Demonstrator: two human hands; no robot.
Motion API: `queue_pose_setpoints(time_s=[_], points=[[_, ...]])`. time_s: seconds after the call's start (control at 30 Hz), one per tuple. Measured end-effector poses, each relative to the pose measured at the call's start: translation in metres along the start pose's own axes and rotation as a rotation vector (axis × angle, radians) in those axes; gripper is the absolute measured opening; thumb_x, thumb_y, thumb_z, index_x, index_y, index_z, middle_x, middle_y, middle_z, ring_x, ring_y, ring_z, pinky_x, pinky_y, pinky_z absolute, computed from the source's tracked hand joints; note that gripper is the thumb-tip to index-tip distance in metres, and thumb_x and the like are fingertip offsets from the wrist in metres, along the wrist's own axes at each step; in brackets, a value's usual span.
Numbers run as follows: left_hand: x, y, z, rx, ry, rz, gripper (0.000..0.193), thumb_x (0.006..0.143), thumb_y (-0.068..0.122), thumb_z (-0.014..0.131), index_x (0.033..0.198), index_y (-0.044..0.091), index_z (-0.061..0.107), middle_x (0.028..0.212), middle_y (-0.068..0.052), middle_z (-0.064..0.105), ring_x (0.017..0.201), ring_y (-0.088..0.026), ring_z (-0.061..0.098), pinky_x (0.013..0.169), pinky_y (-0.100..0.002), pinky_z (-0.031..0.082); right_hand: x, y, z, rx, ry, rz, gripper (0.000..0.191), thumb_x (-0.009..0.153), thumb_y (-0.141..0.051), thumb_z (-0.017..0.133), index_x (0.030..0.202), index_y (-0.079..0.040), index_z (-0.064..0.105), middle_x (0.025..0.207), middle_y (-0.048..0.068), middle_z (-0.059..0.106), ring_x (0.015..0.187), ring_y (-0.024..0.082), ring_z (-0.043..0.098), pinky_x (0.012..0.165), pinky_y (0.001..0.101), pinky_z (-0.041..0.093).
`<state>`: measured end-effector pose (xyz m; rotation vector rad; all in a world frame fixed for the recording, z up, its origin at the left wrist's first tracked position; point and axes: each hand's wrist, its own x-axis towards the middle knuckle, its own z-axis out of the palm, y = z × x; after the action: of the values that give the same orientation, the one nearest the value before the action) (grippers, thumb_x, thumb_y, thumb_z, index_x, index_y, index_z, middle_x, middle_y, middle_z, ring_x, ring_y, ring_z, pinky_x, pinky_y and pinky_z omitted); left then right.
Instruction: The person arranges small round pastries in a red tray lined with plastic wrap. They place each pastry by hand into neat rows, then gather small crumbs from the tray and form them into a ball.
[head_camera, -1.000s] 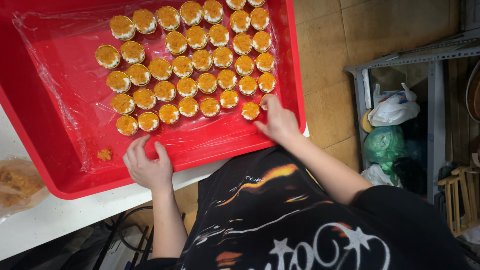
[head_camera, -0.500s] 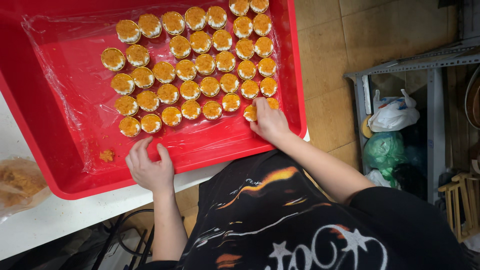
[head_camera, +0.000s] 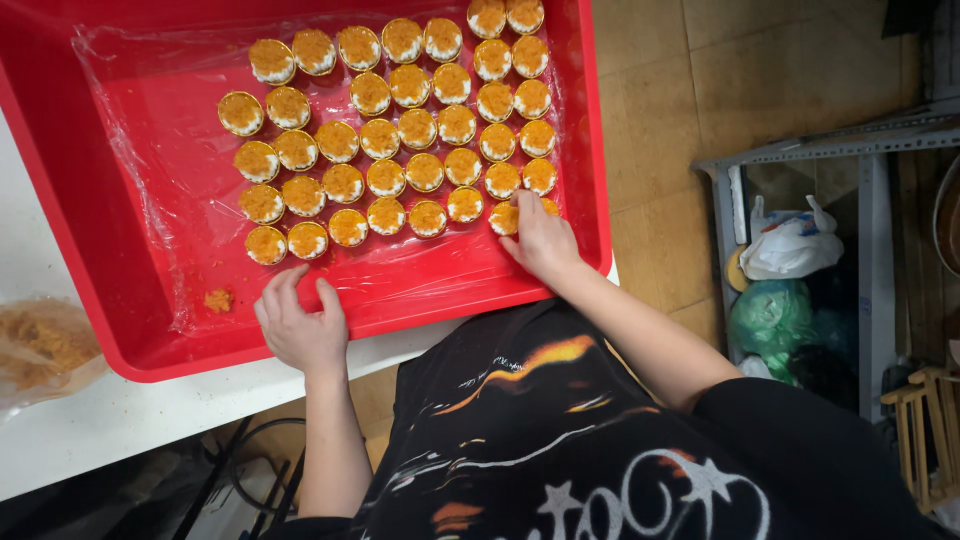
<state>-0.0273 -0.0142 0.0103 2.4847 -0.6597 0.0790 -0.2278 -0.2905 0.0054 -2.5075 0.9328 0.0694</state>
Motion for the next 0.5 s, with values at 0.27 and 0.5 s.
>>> queue_pose_setpoints(time_s=[0.27,0.5], points=[[0.005,-0.006,0.009,0.044,0.054,0.008,0.02,0.095,0.02,0.073,0.114,0.014,0.073,0.121,-0.006,0.068,0.113,-0.03,0.06,0.096,-0.042,0.052,-0.039,0.013,-0.022,0.199,0.055,-0.041,0.057,0.084,-0.028,0.084,0.123,-0.007,0.048,0.117,0.012,0.067,0.076,0.032,0.073,0.069,0.0459,0.058],[0.007,-0.007,0.015,0.089,0.045,-0.056,0.019,0.092,0.023,0.073,0.109,0.015,0.074,0.116,-0.005,0.069,0.11,-0.029,0.061,0.092,-0.043,0.052,-0.054,0.027,-0.012,0.467,0.177,-0.076,0.037,0.084,-0.019,0.081,0.11,-0.006,0.058,0.093,0.006,0.069,0.051,0.014,0.048,0.049,0.0317,0.043]])
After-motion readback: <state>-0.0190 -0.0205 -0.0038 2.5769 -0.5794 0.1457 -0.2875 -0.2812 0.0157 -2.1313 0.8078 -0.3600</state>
